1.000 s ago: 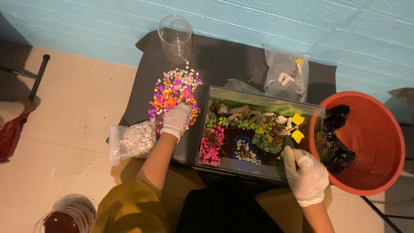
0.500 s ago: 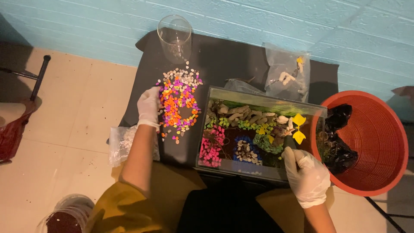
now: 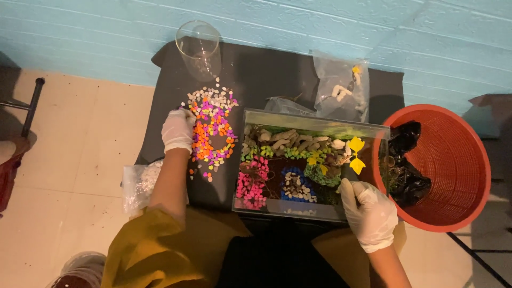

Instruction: A person wearing gloves carefully places small decorative flowers and adjusts stones inside a glass terrarium.

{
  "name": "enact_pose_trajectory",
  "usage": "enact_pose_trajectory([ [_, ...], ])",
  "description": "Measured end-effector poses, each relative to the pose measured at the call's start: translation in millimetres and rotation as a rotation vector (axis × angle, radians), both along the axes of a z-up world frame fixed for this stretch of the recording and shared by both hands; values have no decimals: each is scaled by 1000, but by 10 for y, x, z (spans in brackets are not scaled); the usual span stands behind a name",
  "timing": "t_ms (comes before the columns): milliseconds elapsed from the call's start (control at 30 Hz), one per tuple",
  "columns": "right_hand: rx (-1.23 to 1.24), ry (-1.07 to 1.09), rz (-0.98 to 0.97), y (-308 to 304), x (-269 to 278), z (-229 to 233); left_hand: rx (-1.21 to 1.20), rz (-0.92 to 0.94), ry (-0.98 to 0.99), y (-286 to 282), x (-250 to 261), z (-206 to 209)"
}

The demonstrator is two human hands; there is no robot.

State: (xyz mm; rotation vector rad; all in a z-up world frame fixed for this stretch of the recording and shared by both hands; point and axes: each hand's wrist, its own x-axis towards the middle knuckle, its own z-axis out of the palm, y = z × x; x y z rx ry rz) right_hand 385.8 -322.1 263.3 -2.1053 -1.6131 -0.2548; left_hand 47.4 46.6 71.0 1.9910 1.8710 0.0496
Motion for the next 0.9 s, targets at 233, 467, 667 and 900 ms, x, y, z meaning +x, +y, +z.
enact_pose_trajectory([
  [233,-17,-54,-100,-86,62,-199,-518,878,-2160,-810,-92,1098],
  [467,106,-30,52,-10,-59,25,-896,419,-2644,-2047,463,2378],
  [667,-40,394,363,83,-642,1050,-951,313,-2357,-2742,1130,2562],
  [900,-227,277,444,148,-408,1105,-1178,256,-2397,-3047,1621,2596],
])
